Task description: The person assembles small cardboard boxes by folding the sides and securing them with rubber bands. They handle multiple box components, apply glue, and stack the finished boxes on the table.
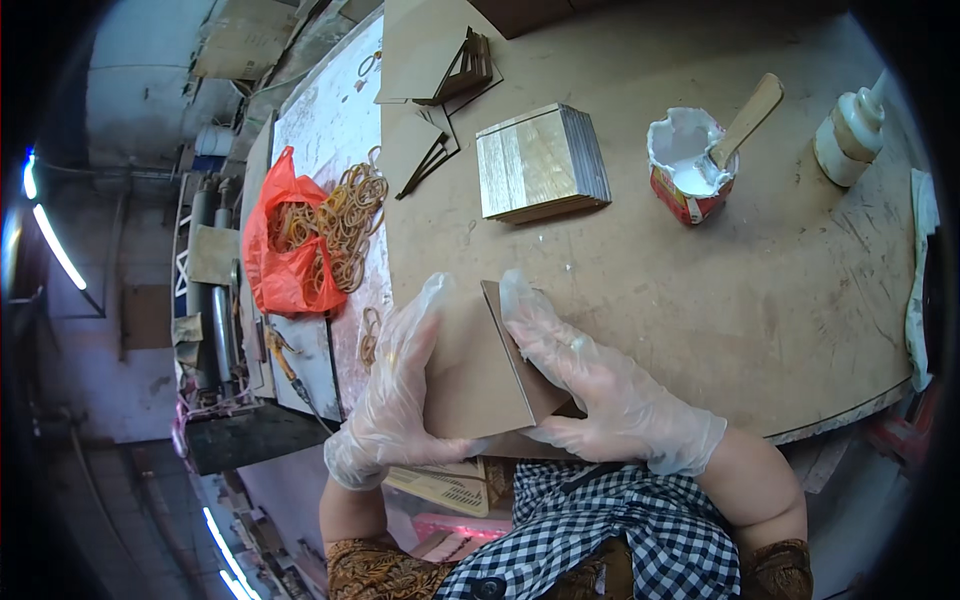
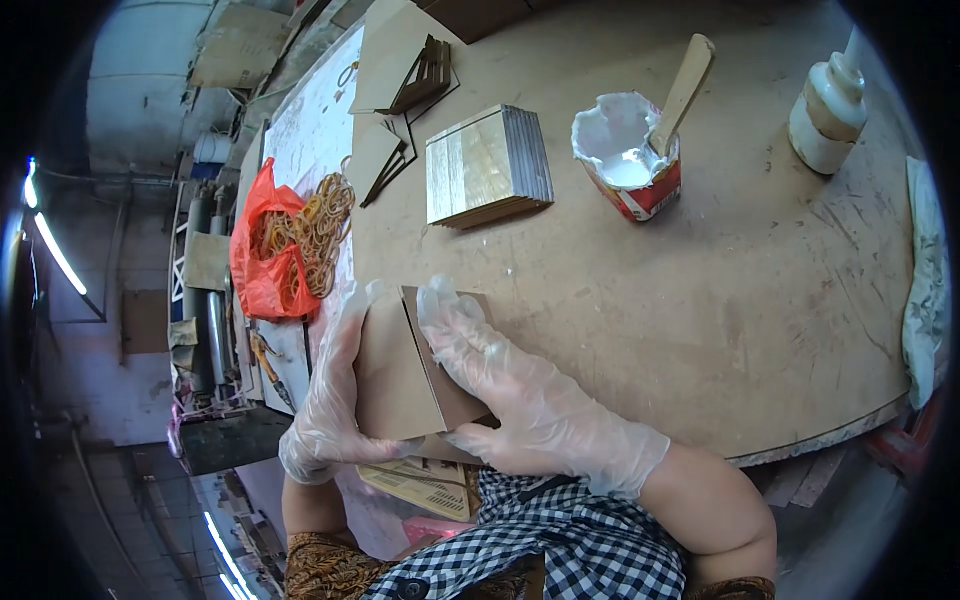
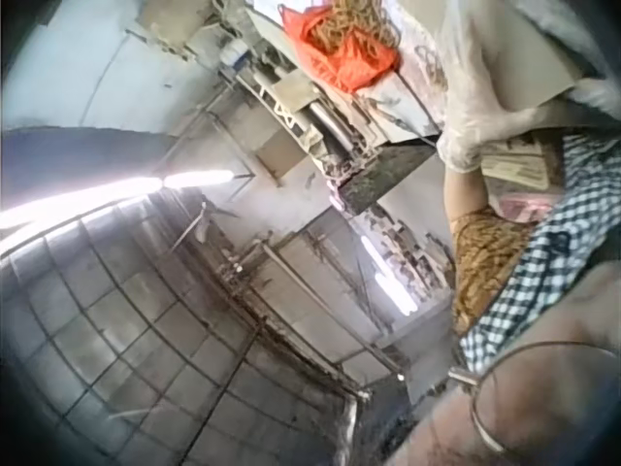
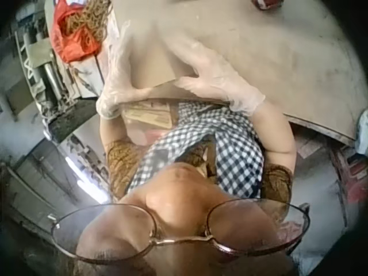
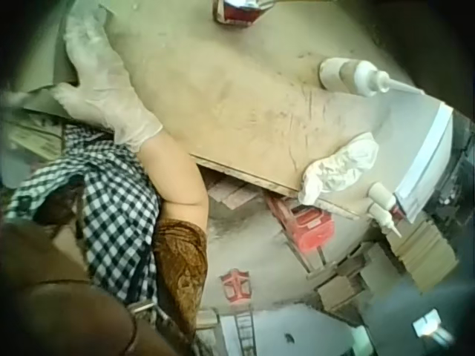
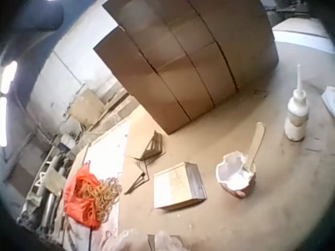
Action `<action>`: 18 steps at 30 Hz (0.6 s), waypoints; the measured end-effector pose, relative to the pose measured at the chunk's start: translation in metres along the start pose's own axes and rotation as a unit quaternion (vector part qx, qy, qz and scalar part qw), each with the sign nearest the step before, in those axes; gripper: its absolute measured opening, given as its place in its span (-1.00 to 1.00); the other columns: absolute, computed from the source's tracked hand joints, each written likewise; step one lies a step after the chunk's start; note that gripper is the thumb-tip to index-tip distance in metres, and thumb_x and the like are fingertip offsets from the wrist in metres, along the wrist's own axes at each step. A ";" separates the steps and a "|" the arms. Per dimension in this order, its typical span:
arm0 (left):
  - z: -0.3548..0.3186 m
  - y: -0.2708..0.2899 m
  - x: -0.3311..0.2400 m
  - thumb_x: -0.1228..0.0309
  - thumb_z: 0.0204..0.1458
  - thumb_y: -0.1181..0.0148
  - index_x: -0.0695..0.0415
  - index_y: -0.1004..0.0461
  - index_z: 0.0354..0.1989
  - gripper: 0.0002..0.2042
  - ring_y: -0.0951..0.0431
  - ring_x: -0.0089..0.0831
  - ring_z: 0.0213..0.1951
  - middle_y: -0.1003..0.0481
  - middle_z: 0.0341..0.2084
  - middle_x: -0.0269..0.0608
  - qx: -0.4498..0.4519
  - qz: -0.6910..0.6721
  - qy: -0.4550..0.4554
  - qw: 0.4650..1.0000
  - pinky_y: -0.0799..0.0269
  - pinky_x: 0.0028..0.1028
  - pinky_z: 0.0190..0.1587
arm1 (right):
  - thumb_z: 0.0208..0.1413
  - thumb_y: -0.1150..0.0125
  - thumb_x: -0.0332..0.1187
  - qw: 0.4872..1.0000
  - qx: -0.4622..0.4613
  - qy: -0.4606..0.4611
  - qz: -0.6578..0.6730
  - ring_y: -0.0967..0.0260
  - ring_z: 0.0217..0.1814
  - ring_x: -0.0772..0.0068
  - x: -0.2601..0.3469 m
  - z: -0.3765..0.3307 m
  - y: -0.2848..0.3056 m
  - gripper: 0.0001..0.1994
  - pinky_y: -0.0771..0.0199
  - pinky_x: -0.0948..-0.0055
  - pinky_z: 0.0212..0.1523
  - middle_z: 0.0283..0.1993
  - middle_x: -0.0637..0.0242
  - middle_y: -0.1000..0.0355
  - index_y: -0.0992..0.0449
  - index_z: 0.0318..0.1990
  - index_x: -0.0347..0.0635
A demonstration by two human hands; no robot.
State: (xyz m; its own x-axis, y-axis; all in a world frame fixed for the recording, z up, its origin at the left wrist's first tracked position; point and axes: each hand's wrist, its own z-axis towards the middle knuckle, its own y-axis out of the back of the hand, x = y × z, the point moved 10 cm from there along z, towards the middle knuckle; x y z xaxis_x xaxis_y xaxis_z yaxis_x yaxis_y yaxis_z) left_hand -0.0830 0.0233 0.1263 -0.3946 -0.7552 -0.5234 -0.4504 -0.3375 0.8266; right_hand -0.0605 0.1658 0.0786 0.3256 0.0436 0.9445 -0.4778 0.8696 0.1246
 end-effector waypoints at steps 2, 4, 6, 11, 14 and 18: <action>-0.001 0.003 0.005 0.09 -0.51 -0.56 0.29 0.03 0.42 0.23 -0.02 0.07 0.41 -0.03 0.39 0.17 -0.013 -0.046 0.029 0.998 0.15 -0.11 0.42 | -0.04 -0.30 -0.46 1.000 0.003 -0.001 0.019 0.32 0.60 0.00 -0.001 -0.001 -0.001 -0.14 0.11 0.24 0.52 0.55 -0.09 0.27 0.02 0.43 -0.36; 0.003 0.002 0.006 0.07 -0.53 -0.57 0.31 0.04 0.42 0.26 -0.01 0.04 0.42 -0.04 0.39 0.15 -0.017 -0.068 0.044 0.997 0.18 -0.13 0.43 | -0.05 -0.29 -0.48 1.000 -0.004 -0.004 0.021 0.32 0.60 -0.03 -0.001 -0.002 0.000 -0.14 0.10 0.22 0.52 0.55 -0.11 0.28 0.03 0.43 -0.37; 0.001 0.000 0.009 0.06 -0.56 -0.58 0.32 0.04 0.42 0.28 0.00 0.01 0.42 -0.04 0.39 0.13 -0.017 -0.073 0.059 0.995 0.19 -0.14 0.44 | -0.05 -0.27 -0.49 1.000 -0.015 0.001 0.027 0.34 0.60 -0.06 -0.001 -0.003 0.000 -0.13 0.10 0.21 0.52 0.54 -0.14 0.29 0.04 0.43 -0.40; -0.001 -0.001 0.012 0.07 -0.59 -0.60 0.33 0.04 0.42 0.30 0.01 -0.04 0.43 -0.05 0.39 0.09 -0.033 -0.104 0.058 0.992 0.20 -0.16 0.44 | -0.07 -0.26 -0.52 0.998 -0.010 -0.016 0.068 0.39 0.60 -0.13 -0.003 -0.005 -0.003 -0.12 0.16 0.19 0.53 0.53 -0.18 0.27 0.08 0.42 -0.49; -0.003 -0.002 0.013 0.07 -0.60 -0.60 0.33 0.03 0.41 0.30 0.01 -0.04 0.43 -0.07 0.38 0.09 -0.044 -0.116 0.063 0.990 0.19 -0.15 0.44 | -0.14 -0.32 -0.52 0.998 -0.052 0.028 0.038 0.29 0.57 -0.22 0.000 -0.004 0.002 -0.09 0.05 0.10 0.49 0.51 -0.24 0.21 0.02 0.41 -0.38; -0.002 -0.003 0.013 0.04 -0.57 -0.59 0.31 0.03 0.42 0.29 -0.01 0.02 0.42 -0.08 0.38 0.13 -0.031 -0.100 0.059 0.993 0.18 -0.13 0.43 | -0.15 -0.32 -0.52 0.998 -0.051 0.015 0.045 0.25 0.57 -0.22 -0.001 -0.002 0.003 -0.10 0.02 0.09 0.48 0.50 -0.23 0.16 0.00 0.41 -0.37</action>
State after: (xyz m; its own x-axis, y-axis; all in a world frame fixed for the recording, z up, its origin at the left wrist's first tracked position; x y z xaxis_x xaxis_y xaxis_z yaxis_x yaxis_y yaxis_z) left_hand -0.0857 0.0134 0.1173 -0.2030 -0.7290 -0.6538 -0.4591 -0.5189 0.7211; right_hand -0.0607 0.1699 0.0773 0.3105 0.1380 0.9405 -0.4211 0.9070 0.0059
